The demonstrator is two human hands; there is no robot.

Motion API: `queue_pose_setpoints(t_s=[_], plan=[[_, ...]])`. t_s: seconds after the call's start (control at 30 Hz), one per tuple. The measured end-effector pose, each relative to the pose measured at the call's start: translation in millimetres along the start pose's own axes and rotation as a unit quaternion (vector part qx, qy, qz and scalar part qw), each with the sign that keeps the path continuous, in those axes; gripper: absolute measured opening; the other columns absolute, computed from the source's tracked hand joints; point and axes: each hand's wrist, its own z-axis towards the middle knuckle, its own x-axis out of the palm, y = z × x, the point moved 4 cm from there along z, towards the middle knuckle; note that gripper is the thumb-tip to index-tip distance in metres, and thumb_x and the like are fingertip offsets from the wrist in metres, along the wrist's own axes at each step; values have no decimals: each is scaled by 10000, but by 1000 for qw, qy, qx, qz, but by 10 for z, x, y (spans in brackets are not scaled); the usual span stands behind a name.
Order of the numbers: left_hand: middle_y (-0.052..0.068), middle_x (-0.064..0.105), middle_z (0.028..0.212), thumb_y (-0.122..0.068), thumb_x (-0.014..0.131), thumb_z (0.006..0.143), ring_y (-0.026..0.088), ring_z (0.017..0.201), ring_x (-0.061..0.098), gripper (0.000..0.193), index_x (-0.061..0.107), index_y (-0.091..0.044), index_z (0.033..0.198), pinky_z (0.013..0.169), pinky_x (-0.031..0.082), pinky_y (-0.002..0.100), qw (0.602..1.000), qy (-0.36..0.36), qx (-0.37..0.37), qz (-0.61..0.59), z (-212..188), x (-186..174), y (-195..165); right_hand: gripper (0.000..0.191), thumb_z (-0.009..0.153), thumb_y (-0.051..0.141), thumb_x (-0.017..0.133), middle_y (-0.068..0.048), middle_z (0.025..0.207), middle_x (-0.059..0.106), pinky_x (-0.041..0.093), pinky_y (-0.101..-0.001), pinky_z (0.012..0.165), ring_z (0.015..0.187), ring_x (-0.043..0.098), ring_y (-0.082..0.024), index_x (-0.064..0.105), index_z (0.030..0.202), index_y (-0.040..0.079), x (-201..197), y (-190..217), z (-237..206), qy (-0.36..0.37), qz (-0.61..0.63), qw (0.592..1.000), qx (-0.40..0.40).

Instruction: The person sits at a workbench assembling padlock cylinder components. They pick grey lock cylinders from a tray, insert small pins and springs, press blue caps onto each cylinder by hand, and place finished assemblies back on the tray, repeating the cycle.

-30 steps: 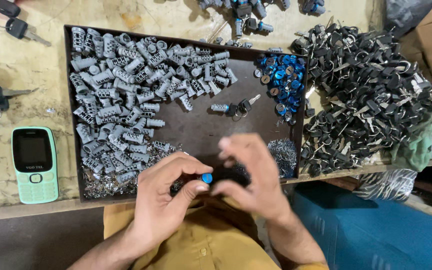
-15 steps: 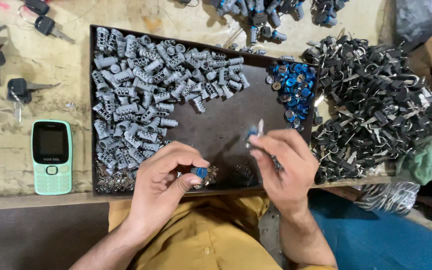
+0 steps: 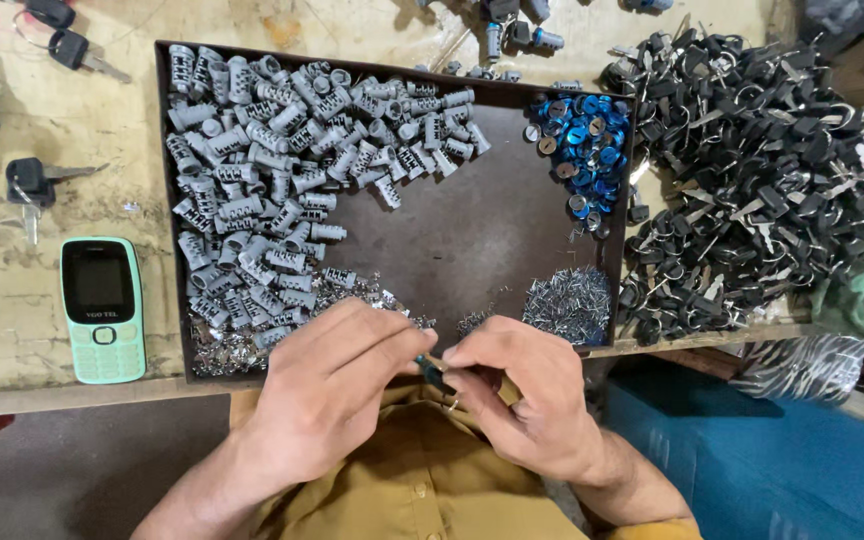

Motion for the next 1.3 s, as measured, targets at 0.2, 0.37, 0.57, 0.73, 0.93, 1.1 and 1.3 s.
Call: queue_pose_setpoints(t_s=[0.2, 0.37, 0.57, 0.73, 0.93, 1.1, 1.3], plan=[[123, 666, 1014, 44, 726, 696, 299, 894, 670, 400, 685, 22, 1093, 751, 554, 392, 997, 69, 10, -45, 25, 68, -23, 409, 887, -32, 743, -83, 981, 691, 573, -270, 750, 837, 716, -168, 567, 1253, 19, 111, -199, -87, 32, 81, 994, 72], [82, 687, 999, -6, 802, 802, 197, 790, 675, 303, 723, -51, 1091, 654, 547, 291, 985, -28, -135, -101, -44, 168, 38, 357, 995, -7, 673, -61, 1045, 624, 500, -246, 802, 916, 570, -94, 544, 1327, -4, 192, -408, -181, -30, 335, 925, 174], [62, 688, 984, -51, 844, 802, 146, 791, 676, 348, 750, -64, 1137, 656, 545, 260, 976, -94, -152, -121, -106, 223, 86, 268, 988, -17, 690, -83, 1056, 620, 501, -270, 776, 878, 582, -120, 600, 1239, -49, 234, -519, -215, -65, 391, 886, 242], [50, 701, 946, -24, 844, 798, 157, 785, 679, 325, 757, -70, 1108, 661, 553, 268, 977, -102, -152, -112, -134, 229, 101, 317, 1041, 35, 602, -72, 1133, 611, 499, -286, 946, 1044, 599, -139, 546, 1350, -5, 231, -350, -66, -10, 327, 932, 155], [60, 708, 943, -6, 833, 786, 176, 790, 688, 292, 755, -67, 1061, 674, 553, 283, 978, -106, -153, -95, -149, 268, 102, 363, 1063, 51, 487, -51, 1007, 609, 502, -250, 755, 837, 595, -109, 514, 1424, 19, 315, -270, -68, 32, 362, 903, 230], [53, 733, 985, 28, 760, 838, 116, 821, 722, 244, 758, -50, 1069, 680, 579, 250, 964, -136, -188, -128, -104, 162, 113, 334, 1041, 51, 505, -19, 844, 544, 398, -211, 547, 629, 484, -52, 563, 1365, -2, 250, -349, -129, -70, 383, 889, 241], [32, 694, 887, -85, 814, 842, 75, 612, 570, 189, 778, 23, 992, 518, 447, 207, 769, -143, -334, -526, -347, 274, 411, 304, 1041, 166, 621, -15, 890, 493, 371, -231, 617, 700, 436, -88, 627, 1320, 45, 8, -177, -74, -36, 151, 986, 66]])
